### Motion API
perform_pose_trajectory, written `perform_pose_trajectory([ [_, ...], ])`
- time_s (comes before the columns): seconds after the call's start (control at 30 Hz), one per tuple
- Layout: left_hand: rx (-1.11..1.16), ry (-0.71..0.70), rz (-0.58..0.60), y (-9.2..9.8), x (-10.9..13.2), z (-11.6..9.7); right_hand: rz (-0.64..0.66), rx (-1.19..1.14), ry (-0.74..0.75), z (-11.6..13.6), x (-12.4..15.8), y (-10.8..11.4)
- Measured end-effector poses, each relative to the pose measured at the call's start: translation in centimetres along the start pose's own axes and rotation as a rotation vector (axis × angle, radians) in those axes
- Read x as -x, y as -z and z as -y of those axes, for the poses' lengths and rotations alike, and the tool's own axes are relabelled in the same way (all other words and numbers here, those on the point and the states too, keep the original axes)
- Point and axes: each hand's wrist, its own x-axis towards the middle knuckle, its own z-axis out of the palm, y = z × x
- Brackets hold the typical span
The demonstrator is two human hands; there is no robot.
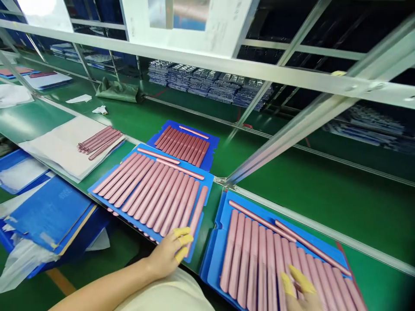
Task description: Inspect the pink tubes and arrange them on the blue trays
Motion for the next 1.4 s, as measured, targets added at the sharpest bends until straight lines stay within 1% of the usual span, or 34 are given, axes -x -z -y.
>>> perform_pose_trajectory([
  [0.07, -0.106, 0.01, -0.139, 4.3, 2.7, 3.4, 0.021, -0.024, 0.211, 5.7, 3.0, -4.4],
  [0.1, -0.162, 0.019, -0.215, 6.5, 4.0, 5.2, 0.024, -0.037, 0.29, 7.9, 4.3, -6.4],
  [0.13, -0.215, 0.035, -0.289, 8.6, 5.1, 6.9, 0.028, -0.042, 0.34, 9.7, 5.3, -8.1],
  [0.2, -0.302, 0.094, -0.427, 12.7, 7.1, 10.0, 0.042, -0.044, 0.357, 12.2, 6.8, -10.7],
  [0.27, -0.358, 0.164, -0.544, 16.2, 8.5, 12.3, 0.061, -0.023, 0.329, 13.7, 7.4, -12.2],
  [0.3, -0.379, 0.188, -0.589, 17.6, 8.9, 13.2, 0.063, -0.009, 0.318, 14.3, 7.6, -12.6],
  [0.37, -0.416, 0.192, -0.641, 19.4, 9.4, 14.4, 0.055, 0.021, 0.308, 15.6, 7.8, -12.9],
  [0.4, -0.432, 0.176, -0.646, 19.9, 9.5, 14.9, 0.046, 0.033, 0.312, 16.3, 7.9, -12.9],
  [0.47, -0.447, 0.135, -0.624, 19.8, 9.5, 15.5, 0.021, 0.042, 0.35, 18.2, 8.3, -12.9],
  [0.53, -0.431, 0.122, -0.585, 19.0, 9.5, 16.0, 0.01, 0.034, 0.435, 20.5, 9.0, -13.1],
  [0.6, -0.396, 0.141, -0.555, 18.1, 9.5, 16.3, 0.033, 0.007, 0.543, 22.9, 9.9, -13.7],
  [0.7, -0.353, 0.163, -0.526, 17.4, 9.7, 16.4, 0.142, -0.033, 0.689, 26.4, 11.0, -15.2],
  [0.77, -0.343, 0.155, -0.492, 17.7, 9.5, 16.2, 0.237, -0.056, 0.738, 28.5, 11.4, -16.2],
  [0.87, -0.358, 0.159, -0.411, 18.7, 7.7, 15.5, 0.36, -0.093, 0.761, 31.3, 11.6, -17.3],
  [0.97, -0.394, 0.178, -0.264, 19.3, 4.0, 14.7, 0.408, -0.119, 0.778, 33.4, 11.7, -17.9],
  [1.07, -0.458, 0.269, -0.055, 18.8, -0.1, 14.1, 0.402, -0.143, 0.785, 34.3, 12.0, -18.2],
  [1.13, -0.477, 0.338, 0.022, 18.2, -2.0, 13.9, 0.397, -0.143, 0.764, 33.9, 12.4, -18.3],
  [1.23, -0.471, 0.39, 0.021, 17.6, -3.6, 13.9, 0.382, -0.114, 0.705, 32.4, 13.0, -18.4],
  [1.4, -0.407, 0.464, 0.023, 17.6, -4.3, 13.5, 0.346, -0.122, 0.617, 30.3, 14.1, -18.0],
])
